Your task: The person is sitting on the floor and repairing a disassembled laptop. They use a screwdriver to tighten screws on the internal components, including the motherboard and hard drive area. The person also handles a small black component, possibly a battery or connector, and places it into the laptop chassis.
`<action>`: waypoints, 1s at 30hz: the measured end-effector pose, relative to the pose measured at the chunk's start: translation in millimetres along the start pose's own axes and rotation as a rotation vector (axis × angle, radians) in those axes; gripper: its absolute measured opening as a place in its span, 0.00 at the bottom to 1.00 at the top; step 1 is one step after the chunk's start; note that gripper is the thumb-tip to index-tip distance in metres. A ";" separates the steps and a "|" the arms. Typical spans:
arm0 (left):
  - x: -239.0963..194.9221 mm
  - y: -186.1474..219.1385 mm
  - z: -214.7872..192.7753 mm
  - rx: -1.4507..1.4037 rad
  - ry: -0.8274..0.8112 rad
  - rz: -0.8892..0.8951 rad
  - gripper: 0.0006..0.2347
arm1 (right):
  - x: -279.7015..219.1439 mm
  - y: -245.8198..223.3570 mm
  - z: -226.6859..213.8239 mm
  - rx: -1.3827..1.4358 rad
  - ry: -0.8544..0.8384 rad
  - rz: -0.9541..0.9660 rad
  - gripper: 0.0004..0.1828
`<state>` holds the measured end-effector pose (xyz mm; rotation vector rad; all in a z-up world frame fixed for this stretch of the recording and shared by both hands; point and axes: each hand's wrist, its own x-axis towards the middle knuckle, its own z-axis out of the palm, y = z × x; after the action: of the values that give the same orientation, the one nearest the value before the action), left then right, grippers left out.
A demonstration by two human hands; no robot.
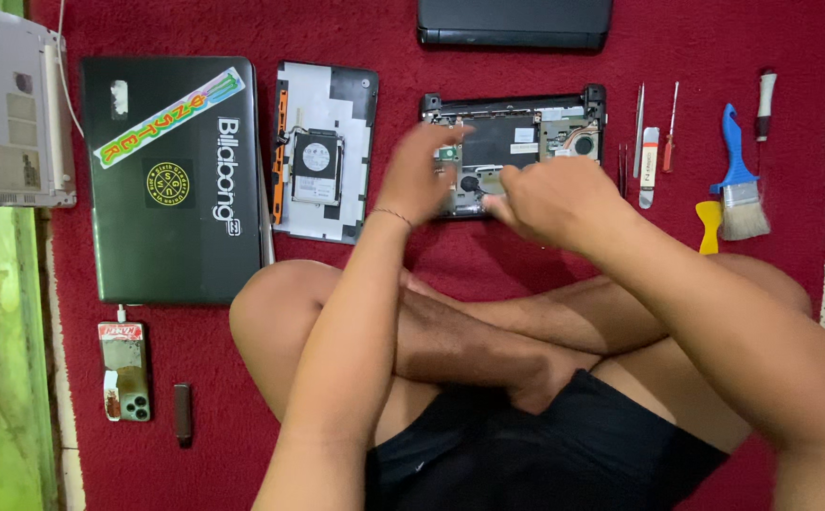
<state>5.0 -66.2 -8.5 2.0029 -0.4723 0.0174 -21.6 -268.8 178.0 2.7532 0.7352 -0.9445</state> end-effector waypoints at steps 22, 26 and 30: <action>-18.8 -37.8 -34.6 0.698 -0.094 -0.835 0.10 | 7.7 1.9 11.4 0.028 0.035 0.005 0.26; -18.5 -36.1 -32.9 0.755 -0.099 -0.814 0.08 | 10.0 7.2 22.2 0.020 0.125 -0.063 0.20; -19.1 -36.2 -33.2 0.724 -0.054 -0.821 0.07 | 11.5 6.1 43.4 0.004 0.222 -0.121 0.17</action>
<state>5.9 -17.2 -28.1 2.7745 0.4223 -0.4275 -34.2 -281.7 136.5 2.8753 0.9442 -0.6655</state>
